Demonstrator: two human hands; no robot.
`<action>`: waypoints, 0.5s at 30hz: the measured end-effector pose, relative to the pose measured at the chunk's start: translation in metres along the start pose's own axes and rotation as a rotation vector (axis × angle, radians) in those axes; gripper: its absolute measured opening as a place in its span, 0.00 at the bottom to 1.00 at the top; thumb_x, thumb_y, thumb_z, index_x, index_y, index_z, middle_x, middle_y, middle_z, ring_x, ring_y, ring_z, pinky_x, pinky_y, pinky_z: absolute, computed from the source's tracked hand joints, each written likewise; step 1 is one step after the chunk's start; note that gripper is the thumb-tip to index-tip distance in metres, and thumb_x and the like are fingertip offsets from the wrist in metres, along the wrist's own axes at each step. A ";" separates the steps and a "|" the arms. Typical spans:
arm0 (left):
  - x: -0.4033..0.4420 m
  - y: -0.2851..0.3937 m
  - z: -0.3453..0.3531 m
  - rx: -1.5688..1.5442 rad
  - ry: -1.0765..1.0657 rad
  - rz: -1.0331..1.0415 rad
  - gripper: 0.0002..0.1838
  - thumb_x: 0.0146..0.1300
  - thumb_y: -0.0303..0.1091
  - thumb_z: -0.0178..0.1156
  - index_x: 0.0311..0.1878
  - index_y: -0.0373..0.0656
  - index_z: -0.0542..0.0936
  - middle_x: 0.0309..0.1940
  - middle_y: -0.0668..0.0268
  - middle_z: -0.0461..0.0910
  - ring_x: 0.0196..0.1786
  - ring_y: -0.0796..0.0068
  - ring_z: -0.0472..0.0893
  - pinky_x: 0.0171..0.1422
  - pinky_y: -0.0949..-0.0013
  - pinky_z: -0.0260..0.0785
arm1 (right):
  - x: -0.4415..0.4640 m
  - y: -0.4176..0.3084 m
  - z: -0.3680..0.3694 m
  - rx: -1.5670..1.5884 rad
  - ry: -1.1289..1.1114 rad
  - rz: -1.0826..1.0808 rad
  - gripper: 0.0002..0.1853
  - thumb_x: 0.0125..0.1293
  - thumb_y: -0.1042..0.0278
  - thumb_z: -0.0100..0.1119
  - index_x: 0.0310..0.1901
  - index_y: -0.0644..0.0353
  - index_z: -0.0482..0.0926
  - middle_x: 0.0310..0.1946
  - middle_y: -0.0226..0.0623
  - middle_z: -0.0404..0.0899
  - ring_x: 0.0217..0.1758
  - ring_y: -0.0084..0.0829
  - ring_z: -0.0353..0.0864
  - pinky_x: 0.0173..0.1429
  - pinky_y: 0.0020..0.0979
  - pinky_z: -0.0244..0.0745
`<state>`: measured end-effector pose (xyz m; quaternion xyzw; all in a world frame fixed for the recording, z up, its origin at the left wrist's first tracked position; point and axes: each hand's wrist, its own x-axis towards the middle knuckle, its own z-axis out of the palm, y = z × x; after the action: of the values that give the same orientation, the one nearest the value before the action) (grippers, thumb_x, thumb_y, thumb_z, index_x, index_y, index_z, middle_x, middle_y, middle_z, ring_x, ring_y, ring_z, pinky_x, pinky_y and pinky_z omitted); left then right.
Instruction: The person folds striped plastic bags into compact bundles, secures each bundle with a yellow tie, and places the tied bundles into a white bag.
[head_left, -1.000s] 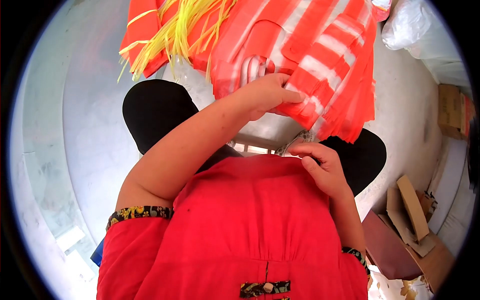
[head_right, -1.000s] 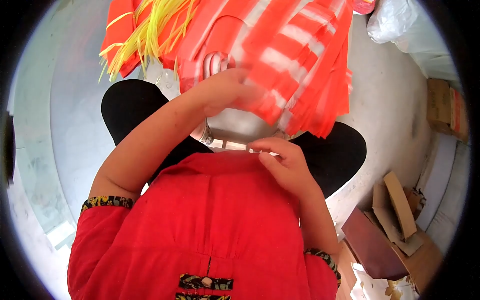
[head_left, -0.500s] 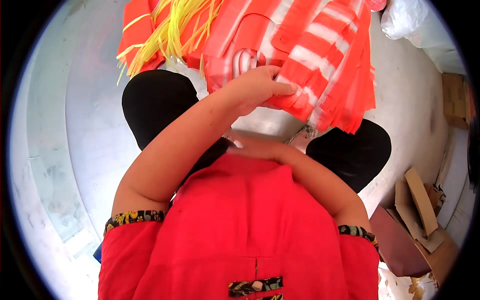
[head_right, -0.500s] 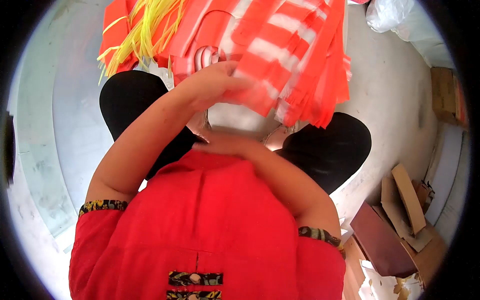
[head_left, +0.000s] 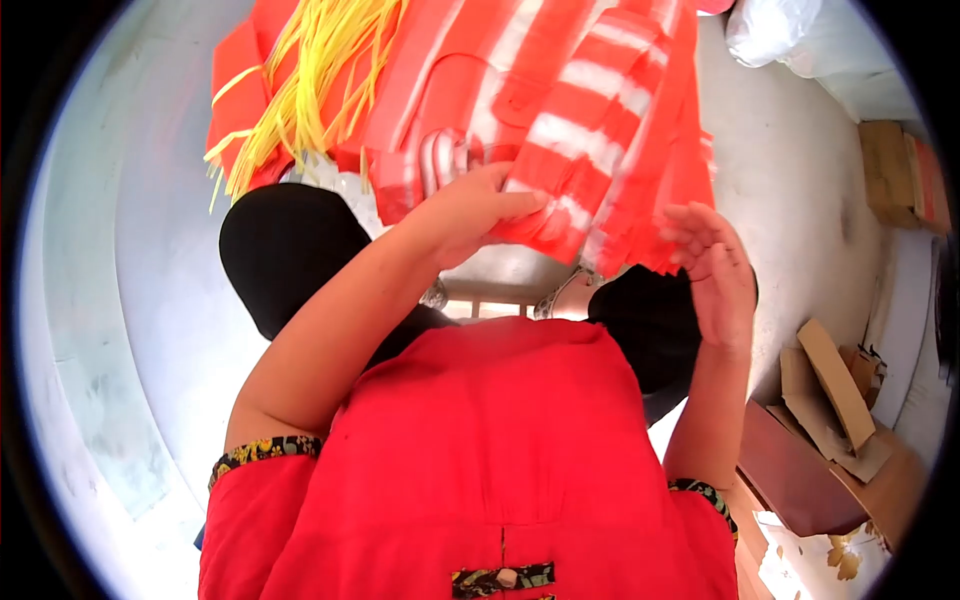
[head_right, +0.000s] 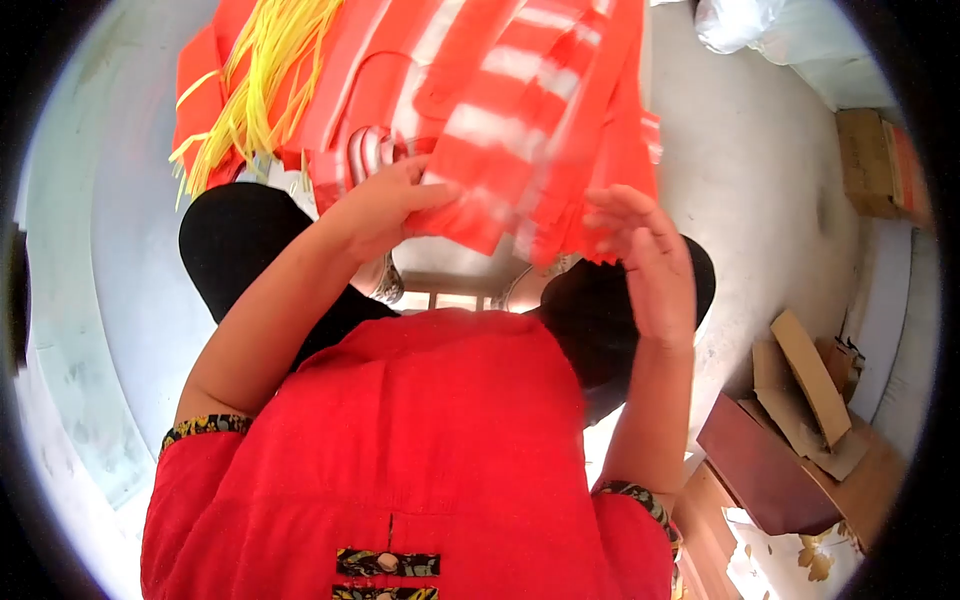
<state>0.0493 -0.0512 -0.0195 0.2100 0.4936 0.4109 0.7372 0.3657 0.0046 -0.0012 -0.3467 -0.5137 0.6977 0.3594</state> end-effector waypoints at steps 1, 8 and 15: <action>-0.004 0.001 0.004 -0.020 0.012 -0.018 0.24 0.73 0.33 0.66 0.68 0.38 0.75 0.56 0.64 0.85 0.57 0.74 0.86 0.62 0.65 0.81 | 0.003 0.004 0.004 0.000 -0.019 0.019 0.22 0.83 0.65 0.47 0.72 0.64 0.73 0.67 0.45 0.81 0.64 0.33 0.83 0.61 0.30 0.75; -0.012 -0.002 0.010 -0.031 0.098 -0.061 0.22 0.78 0.42 0.62 0.67 0.39 0.75 0.57 0.65 0.84 0.57 0.75 0.85 0.61 0.64 0.81 | 0.029 0.013 0.059 -0.073 0.050 0.053 0.26 0.85 0.64 0.46 0.79 0.61 0.64 0.75 0.47 0.73 0.70 0.37 0.80 0.69 0.33 0.74; -0.013 -0.004 0.012 -0.030 0.076 -0.053 0.21 0.79 0.44 0.62 0.66 0.43 0.76 0.59 0.68 0.84 0.60 0.75 0.84 0.63 0.60 0.81 | 0.052 0.001 0.094 -0.070 0.016 0.096 0.33 0.87 0.63 0.43 0.86 0.54 0.44 0.87 0.49 0.45 0.80 0.45 0.67 0.80 0.44 0.67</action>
<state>0.0596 -0.0625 -0.0099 0.1699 0.5205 0.4061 0.7317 0.2594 0.0048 0.0139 -0.3889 -0.5178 0.6929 0.3169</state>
